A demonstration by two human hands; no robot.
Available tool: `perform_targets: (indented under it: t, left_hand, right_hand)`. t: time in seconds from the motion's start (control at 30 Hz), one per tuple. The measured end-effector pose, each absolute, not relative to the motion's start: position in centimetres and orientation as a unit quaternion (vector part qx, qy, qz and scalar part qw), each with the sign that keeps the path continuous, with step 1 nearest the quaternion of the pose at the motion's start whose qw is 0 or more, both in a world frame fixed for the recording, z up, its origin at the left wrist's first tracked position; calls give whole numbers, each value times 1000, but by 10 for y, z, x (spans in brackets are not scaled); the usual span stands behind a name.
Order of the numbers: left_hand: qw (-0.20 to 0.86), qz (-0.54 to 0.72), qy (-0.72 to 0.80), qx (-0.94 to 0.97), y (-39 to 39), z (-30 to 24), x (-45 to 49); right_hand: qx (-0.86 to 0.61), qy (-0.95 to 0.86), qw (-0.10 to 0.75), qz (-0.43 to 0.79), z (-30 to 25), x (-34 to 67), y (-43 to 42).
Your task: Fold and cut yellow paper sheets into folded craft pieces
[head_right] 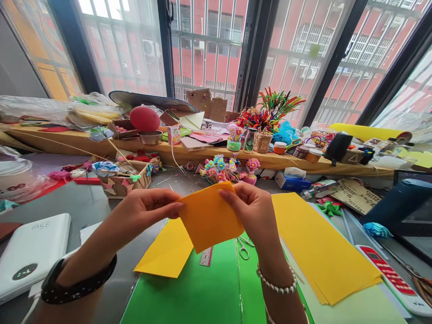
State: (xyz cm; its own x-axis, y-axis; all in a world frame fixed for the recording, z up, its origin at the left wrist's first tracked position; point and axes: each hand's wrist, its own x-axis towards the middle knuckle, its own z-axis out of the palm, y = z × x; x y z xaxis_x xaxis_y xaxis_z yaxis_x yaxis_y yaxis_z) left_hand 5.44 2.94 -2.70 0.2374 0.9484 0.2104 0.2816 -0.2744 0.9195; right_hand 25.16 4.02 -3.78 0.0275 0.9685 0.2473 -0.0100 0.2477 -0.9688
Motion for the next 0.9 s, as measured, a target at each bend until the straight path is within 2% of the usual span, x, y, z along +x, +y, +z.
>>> perform_targets:
  t: [0.23, 0.47, 0.67, 0.77, 0.9]
  left_hand:
    - [307, 397, 469, 727, 25, -29, 61]
    - [246, 366, 477, 760, 24, -28, 61]
    - [215, 371, 449, 784, 21, -28, 67]
    - [193, 371, 454, 787, 20, -28, 68]
    - [217, 368, 451, 784, 20, -27, 69]
  right_hand:
    - [-448, -623, 504, 397, -39, 241, 35]
    - [-415, -645, 523, 371, -39, 243, 36]
    - [-427, -651, 514, 361, -39, 243, 35]
    - [-427, -677, 505, 322, -36, 242, 31]
    - [-434, -706, 493, 266, -31, 240, 26]
